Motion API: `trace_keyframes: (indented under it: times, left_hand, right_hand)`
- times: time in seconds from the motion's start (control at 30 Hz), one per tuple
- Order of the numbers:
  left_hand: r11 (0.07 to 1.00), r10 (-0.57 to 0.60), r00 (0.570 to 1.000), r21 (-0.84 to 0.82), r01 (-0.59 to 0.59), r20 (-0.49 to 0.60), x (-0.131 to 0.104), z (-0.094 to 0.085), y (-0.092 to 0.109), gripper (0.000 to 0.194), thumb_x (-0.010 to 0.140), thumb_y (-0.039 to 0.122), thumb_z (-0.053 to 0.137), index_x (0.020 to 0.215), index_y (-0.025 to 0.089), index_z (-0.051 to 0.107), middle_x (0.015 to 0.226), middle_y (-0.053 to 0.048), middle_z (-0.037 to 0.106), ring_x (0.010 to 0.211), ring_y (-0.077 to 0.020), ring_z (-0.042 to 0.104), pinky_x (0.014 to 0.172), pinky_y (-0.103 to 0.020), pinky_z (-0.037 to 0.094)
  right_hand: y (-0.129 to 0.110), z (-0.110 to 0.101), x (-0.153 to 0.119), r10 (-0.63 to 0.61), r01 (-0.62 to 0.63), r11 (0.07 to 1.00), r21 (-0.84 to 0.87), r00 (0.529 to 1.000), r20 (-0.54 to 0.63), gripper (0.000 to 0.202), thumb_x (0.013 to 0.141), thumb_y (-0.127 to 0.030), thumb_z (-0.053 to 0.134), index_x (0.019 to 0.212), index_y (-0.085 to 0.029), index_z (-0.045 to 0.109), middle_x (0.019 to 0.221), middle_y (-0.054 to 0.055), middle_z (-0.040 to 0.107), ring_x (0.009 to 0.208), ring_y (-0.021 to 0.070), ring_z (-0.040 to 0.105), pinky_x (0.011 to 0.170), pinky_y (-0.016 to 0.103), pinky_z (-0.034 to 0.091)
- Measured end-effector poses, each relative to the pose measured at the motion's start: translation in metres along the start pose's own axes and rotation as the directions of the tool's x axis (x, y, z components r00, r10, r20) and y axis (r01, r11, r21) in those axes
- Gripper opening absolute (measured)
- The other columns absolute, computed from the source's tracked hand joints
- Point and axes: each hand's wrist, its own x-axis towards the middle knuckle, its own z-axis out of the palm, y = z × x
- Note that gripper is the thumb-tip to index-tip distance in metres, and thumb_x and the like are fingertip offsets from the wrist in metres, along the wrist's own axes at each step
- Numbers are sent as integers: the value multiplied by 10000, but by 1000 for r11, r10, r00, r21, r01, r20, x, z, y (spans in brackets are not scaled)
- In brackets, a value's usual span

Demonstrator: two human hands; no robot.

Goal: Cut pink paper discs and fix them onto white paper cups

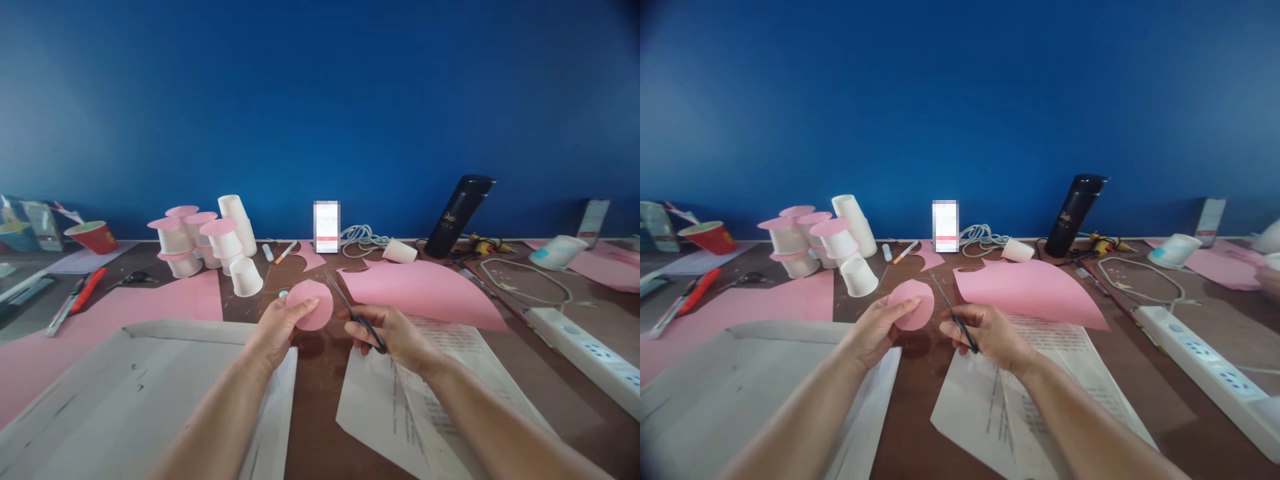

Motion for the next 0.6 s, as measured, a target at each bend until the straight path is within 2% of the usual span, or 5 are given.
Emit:
trace_keyframes:
  times: [0.23, 0.6]
  left_hand:
    - [1000, 14, 1000, 2, -14, -5, 3, -2, -3, 383, 648, 349, 787, 934, 110, 701, 867, -81, 710, 756, -163, 628, 689, -253, 484]
    - [1000, 19, 1000, 11, -19, 0, 3, -2, -4, 395, 640, 356, 787, 938, 110, 703, 870, -95, 720, 752, -184, 647, 681, -271, 498]
  right_hand:
    - [-2, 6, -1, -18, 18, 1000, 3, 999, 51, 501, 732, -493, 715, 1082, -136, 683, 581, -14, 567, 490, 100, 505, 493, 243, 404]
    - [-2, 6, -1, -14, 14, 1000, -19, 1000, 13, 460, 739, -503, 703, 1013, -133, 701, 553, -16, 562, 454, 88, 488, 462, 231, 375]
